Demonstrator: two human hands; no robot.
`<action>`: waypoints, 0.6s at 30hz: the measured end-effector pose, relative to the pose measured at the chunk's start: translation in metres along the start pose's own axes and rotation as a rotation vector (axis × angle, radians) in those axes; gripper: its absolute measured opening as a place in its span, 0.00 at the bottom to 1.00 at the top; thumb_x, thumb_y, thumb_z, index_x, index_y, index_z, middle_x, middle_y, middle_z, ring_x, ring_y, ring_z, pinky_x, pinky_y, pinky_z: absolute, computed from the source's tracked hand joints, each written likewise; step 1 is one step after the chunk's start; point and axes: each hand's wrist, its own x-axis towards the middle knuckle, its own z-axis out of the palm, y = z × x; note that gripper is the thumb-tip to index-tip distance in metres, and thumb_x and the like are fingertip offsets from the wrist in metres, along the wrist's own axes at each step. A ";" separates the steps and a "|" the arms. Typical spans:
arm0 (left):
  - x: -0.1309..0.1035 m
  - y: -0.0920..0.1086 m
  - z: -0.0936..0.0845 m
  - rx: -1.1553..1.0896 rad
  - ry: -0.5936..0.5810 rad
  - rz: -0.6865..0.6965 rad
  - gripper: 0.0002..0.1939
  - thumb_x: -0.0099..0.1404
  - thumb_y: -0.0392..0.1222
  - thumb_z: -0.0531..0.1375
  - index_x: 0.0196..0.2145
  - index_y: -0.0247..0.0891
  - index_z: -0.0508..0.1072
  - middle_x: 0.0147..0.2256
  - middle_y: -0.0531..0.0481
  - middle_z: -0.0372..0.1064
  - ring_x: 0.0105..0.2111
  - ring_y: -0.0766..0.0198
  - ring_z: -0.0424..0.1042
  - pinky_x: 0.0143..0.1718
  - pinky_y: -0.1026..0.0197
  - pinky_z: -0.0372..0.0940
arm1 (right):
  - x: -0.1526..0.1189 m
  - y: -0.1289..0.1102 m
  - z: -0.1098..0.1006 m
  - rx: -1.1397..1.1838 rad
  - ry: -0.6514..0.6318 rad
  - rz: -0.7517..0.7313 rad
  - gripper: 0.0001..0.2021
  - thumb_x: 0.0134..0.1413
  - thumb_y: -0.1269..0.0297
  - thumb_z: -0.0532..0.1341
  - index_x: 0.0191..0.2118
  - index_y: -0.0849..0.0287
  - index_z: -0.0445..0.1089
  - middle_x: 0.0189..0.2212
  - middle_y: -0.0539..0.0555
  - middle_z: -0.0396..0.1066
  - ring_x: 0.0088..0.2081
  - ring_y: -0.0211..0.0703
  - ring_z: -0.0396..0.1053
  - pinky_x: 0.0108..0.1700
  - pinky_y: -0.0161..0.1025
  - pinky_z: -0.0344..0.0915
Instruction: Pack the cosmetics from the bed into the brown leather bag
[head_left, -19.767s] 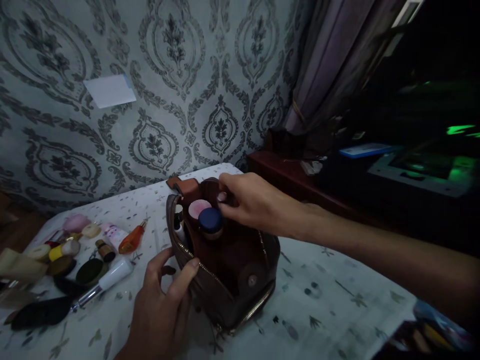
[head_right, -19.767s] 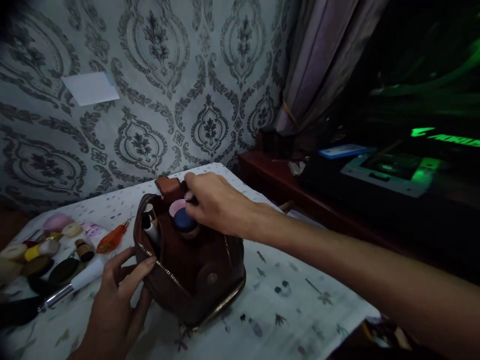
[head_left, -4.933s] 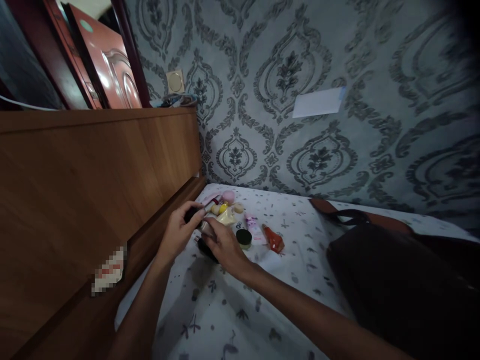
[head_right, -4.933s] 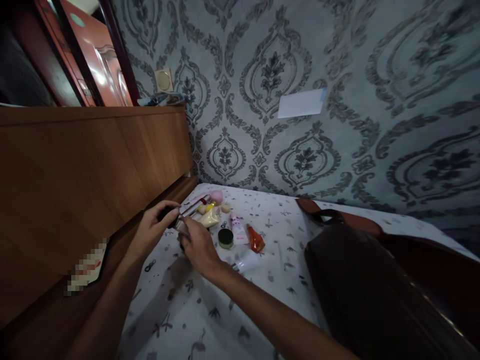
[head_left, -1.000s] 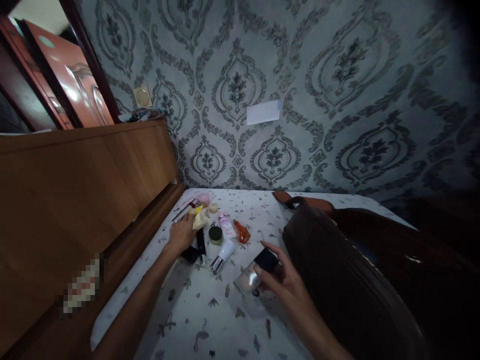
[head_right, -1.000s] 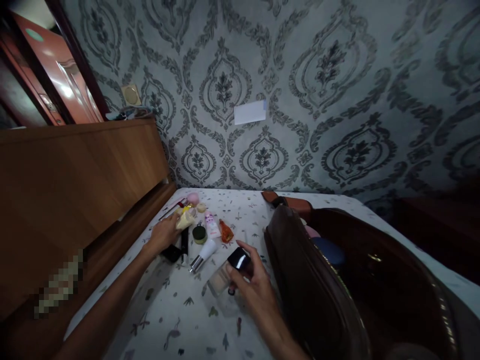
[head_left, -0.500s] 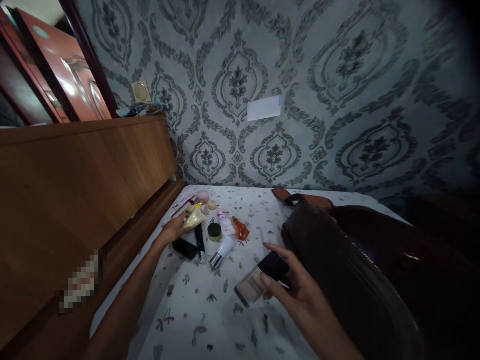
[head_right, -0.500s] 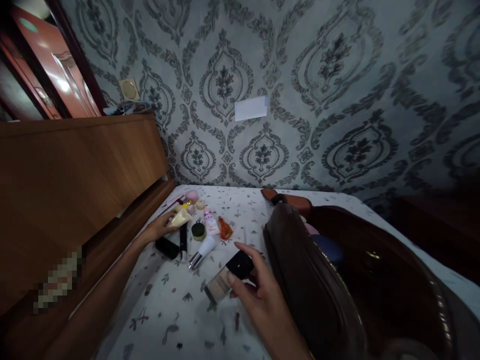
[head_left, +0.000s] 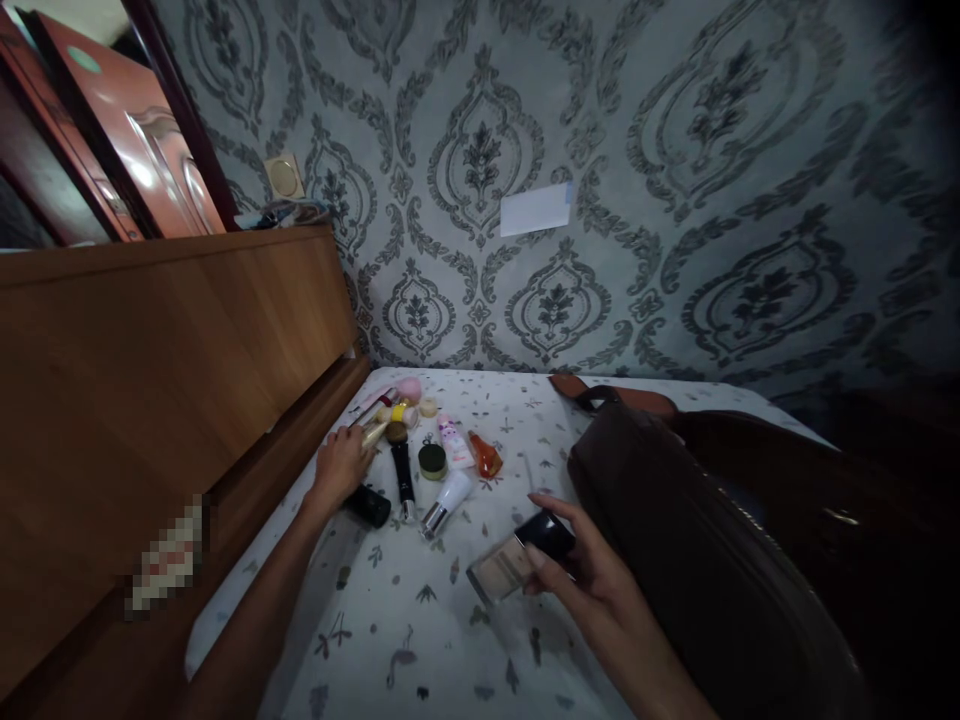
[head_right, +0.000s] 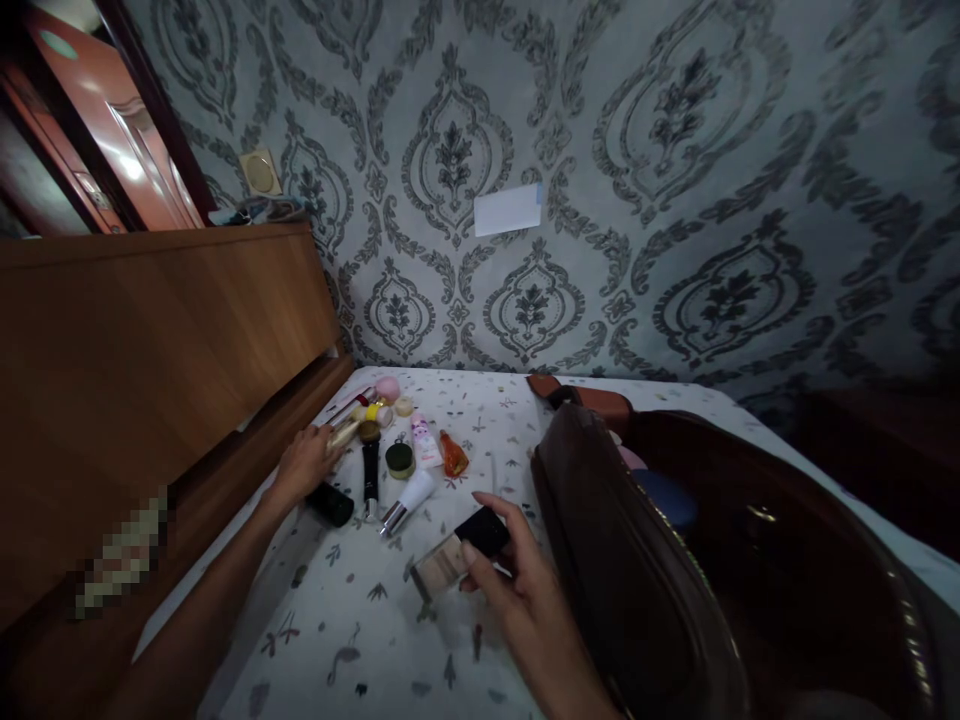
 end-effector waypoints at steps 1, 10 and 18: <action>-0.005 0.006 -0.002 0.004 0.023 0.030 0.17 0.71 0.45 0.58 0.54 0.35 0.69 0.53 0.41 0.66 0.54 0.52 0.67 0.55 0.43 0.65 | 0.001 0.000 0.001 0.016 0.013 0.009 0.29 0.47 0.46 0.65 0.53 0.54 0.67 0.29 0.49 0.71 0.27 0.44 0.72 0.33 0.41 0.73; 0.060 0.043 -0.014 0.003 0.044 0.153 0.17 0.71 0.47 0.59 0.52 0.36 0.70 0.53 0.43 0.68 0.51 0.55 0.70 0.53 0.46 0.68 | 0.018 0.032 0.025 0.307 0.024 0.225 0.34 0.39 0.46 0.71 0.53 0.54 0.66 0.25 0.47 0.68 0.28 0.43 0.70 0.34 0.42 0.72; 0.133 0.056 0.009 0.075 -0.096 0.045 0.18 0.71 0.48 0.59 0.54 0.36 0.70 0.53 0.42 0.68 0.50 0.55 0.71 0.51 0.46 0.69 | 0.025 0.041 0.026 0.345 0.107 0.235 0.34 0.38 0.49 0.72 0.53 0.54 0.68 0.24 0.47 0.66 0.27 0.43 0.69 0.34 0.43 0.72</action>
